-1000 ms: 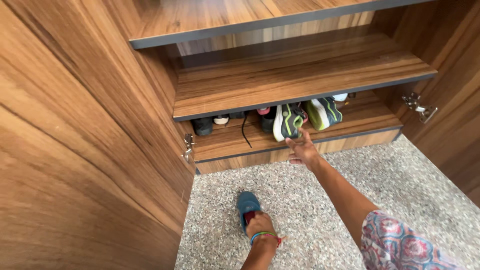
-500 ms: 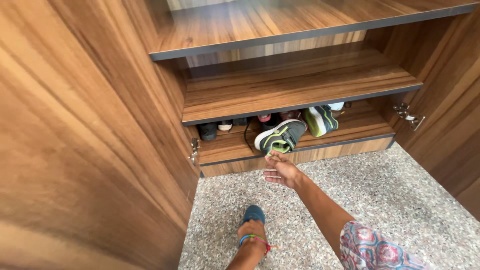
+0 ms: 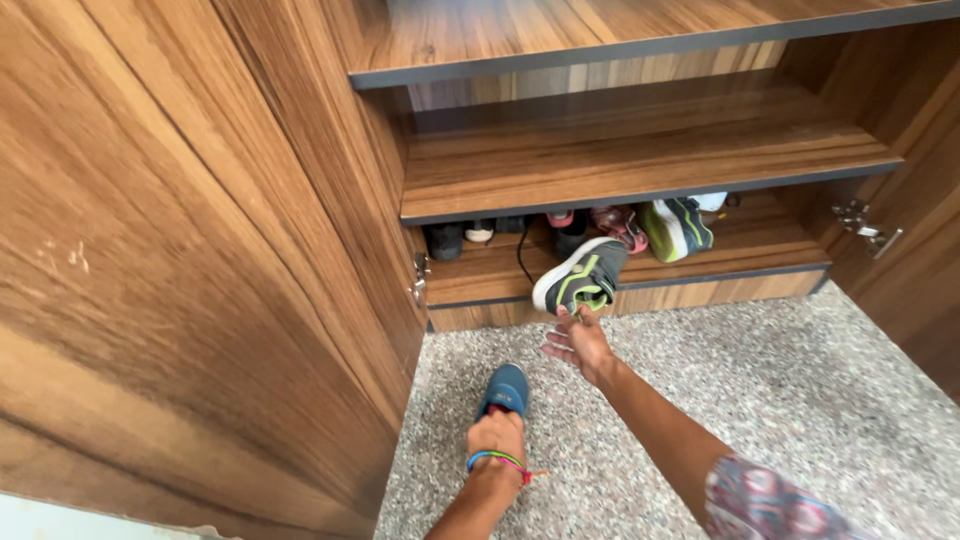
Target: The person repeatedly removes pairs of shoes from a wooden shoe cabinet and places them on a tiled floor next to a parked car. The person then picks up shoes from the floor and returns them to the cabinet, repeating this cycle multiple times.
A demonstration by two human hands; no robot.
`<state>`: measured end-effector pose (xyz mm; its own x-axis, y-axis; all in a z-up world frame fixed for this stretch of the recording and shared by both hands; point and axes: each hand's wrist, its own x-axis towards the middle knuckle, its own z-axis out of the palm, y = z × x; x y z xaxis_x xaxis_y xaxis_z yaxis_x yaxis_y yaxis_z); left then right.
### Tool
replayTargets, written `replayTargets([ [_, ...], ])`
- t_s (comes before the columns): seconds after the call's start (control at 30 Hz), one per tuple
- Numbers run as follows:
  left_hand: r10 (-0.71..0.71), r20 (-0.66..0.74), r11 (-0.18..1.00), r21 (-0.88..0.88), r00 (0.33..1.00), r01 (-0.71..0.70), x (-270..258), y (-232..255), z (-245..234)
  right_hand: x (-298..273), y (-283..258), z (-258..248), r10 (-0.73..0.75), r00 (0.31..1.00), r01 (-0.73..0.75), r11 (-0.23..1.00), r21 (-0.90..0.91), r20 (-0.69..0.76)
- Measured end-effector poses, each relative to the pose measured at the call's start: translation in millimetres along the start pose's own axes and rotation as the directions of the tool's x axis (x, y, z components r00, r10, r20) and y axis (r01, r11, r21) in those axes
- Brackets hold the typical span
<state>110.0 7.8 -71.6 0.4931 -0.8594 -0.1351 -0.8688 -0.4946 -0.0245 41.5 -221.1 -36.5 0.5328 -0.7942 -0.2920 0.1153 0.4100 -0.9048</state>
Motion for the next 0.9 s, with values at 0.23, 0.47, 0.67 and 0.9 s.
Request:
replayTargets([
  [0.23,0.011,0.019,1.000,-0.028,1.000,-0.010,8,23,-7,-109,-67,-42,-0.533,0.816,0.449,0.343,-0.825,0.222],
  [0.47,0.029,-0.033,0.995,-0.092,0.999,-0.031,18,58,6,-196,-51,-72,-0.046,0.999,-0.002,-0.231,-0.973,0.009],
  [0.67,0.073,-0.029,0.987,-0.140,0.997,-0.076,0,86,37,-196,4,-90,0.018,1.000,0.027,-0.239,-0.971,0.023],
  [0.9,0.035,-0.124,0.976,-0.211,0.992,-0.061,38,91,1,-183,-20,-92,-0.450,0.893,0.048,0.081,-0.996,0.006],
])
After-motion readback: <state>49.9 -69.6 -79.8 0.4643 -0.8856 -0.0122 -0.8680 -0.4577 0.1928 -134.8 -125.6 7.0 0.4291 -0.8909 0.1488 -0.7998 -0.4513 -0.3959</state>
